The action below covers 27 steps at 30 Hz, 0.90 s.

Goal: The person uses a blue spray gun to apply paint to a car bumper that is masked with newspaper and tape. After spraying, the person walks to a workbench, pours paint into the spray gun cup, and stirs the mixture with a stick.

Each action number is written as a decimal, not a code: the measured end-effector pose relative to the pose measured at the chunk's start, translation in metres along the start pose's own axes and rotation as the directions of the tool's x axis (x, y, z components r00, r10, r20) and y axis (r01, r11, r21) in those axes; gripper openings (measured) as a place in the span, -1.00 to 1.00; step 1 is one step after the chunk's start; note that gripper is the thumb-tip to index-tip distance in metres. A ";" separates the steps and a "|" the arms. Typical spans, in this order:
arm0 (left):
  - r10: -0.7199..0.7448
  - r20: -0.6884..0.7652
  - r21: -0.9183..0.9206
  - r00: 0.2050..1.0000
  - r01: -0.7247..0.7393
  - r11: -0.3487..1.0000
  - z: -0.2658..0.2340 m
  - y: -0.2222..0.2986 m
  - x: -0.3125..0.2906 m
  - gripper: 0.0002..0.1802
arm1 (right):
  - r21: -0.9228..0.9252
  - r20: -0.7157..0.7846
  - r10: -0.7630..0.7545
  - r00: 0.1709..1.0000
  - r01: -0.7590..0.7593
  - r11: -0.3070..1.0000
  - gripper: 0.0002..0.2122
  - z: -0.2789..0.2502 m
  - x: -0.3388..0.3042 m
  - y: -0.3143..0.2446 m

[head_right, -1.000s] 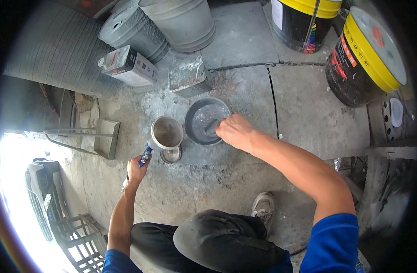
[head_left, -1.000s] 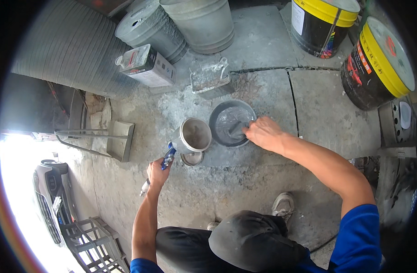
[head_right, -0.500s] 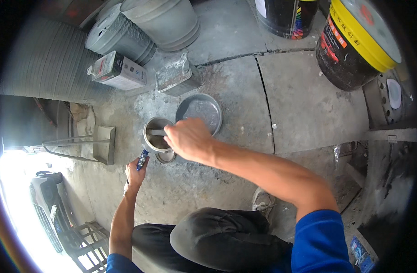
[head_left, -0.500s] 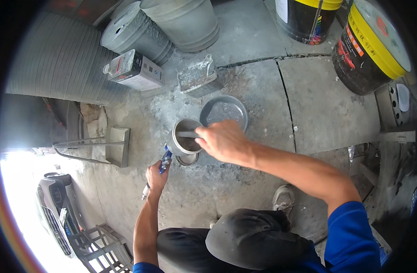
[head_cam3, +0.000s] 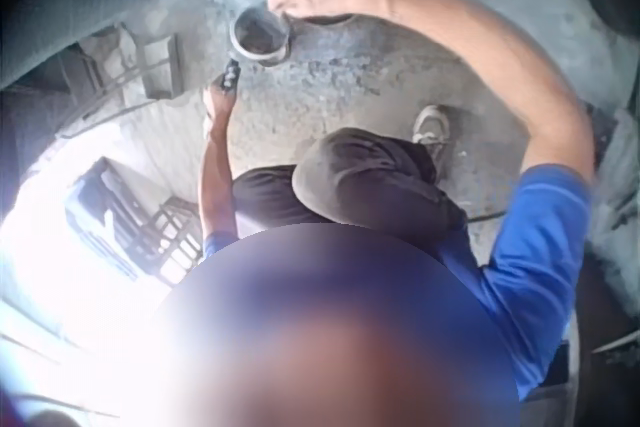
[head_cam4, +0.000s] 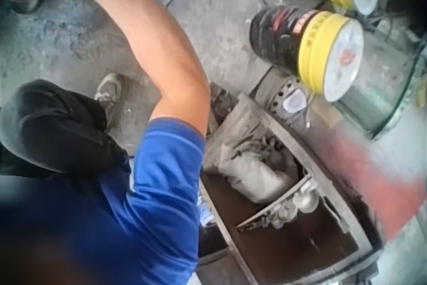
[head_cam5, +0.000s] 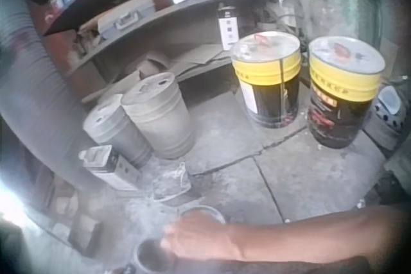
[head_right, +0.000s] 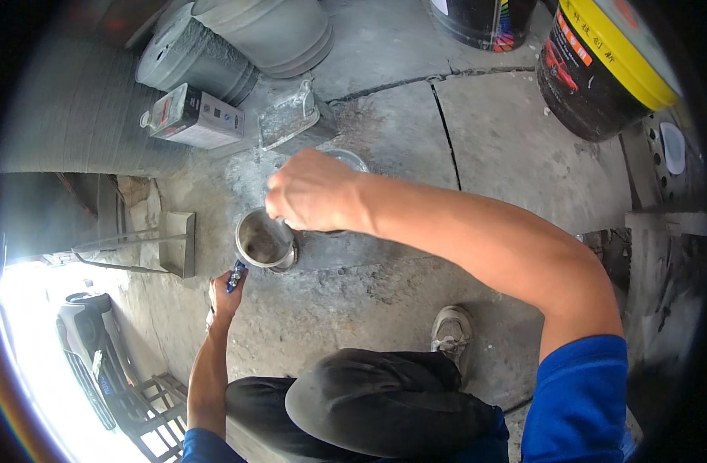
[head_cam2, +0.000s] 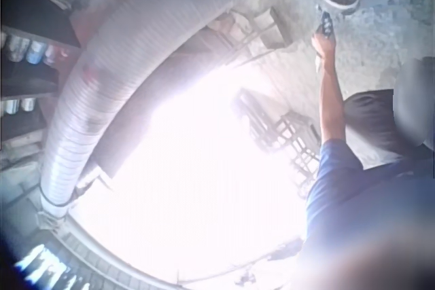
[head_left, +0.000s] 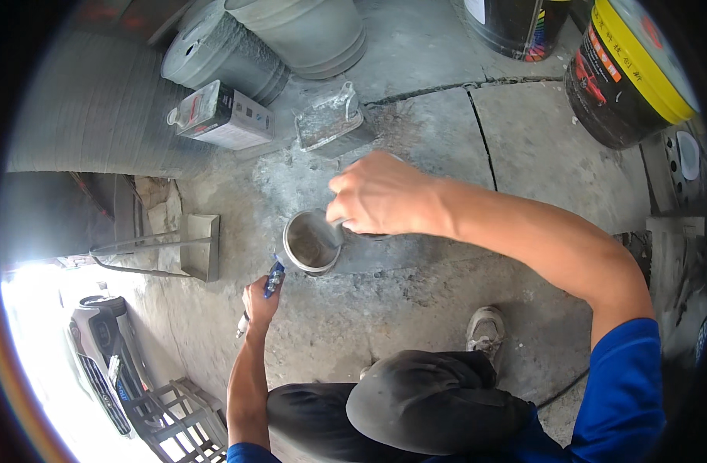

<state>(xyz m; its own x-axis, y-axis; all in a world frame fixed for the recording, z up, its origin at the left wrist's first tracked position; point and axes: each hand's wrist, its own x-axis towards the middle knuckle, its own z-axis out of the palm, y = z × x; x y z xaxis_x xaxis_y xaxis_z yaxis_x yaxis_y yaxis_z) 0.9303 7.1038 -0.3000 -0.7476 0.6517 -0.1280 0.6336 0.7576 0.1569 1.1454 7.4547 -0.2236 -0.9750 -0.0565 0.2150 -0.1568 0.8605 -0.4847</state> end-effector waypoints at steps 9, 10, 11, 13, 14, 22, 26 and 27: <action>0.074 -0.069 -0.016 0.995 -0.076 0.997 0.005 0.004 0.004 -0.67 | 0.166 0.132 0.191 0.973 -0.212 0.963 -0.76 0.009 0.007 -0.029; 0.082 -0.070 -0.022 0.994 -0.083 0.996 0.004 0.002 0.003 -0.68 | 0.184 0.157 0.178 0.971 -0.206 0.961 -0.77 0.002 0.008 -0.025; 0.086 -0.062 -0.024 0.994 -0.088 0.996 0.002 0.001 0.002 -0.68 | 0.188 0.218 0.178 0.960 -0.220 0.957 -0.79 -0.006 0.007 -0.020; 0.081 -0.061 -0.026 0.995 -0.082 0.996 0.000 0.000 0.001 -0.66 | 0.177 0.087 0.116 0.989 -0.130 0.975 -0.83 -0.020 0.004 -0.012; 0.074 -0.058 -0.041 0.996 -0.077 0.996 -0.001 0.001 0.001 -0.66 | 0.086 0.046 0.083 0.996 -0.086 0.993 -0.83 -0.022 0.004 -0.012; 0.103 -0.139 -0.112 0.985 -0.119 0.987 0.002 0.007 0.002 -0.61 | 0.156 -0.220 0.244 0.944 -0.213 0.964 -0.68 0.014 -0.001 -0.043; 0.115 -0.186 -0.132 0.976 -0.141 0.981 0.005 0.010 0.004 -0.76 | 0.416 -0.172 0.504 0.847 -0.401 0.816 -0.63 0.036 0.002 -0.052; 0.140 -0.220 -0.142 0.965 -0.174 0.975 0.004 0.009 0.005 -0.80 | 0.527 -0.105 0.563 0.820 -0.434 0.731 -0.65 0.038 0.001 -0.053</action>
<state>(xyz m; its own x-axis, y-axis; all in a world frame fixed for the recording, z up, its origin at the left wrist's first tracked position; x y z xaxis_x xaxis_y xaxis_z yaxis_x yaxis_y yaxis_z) 0.9335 7.1143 -0.3034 -0.6767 0.7274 0.1139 0.7191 0.6199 0.3140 1.1466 7.3896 -0.2297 -0.8713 0.4907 -0.0077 0.2257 0.3866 -0.8942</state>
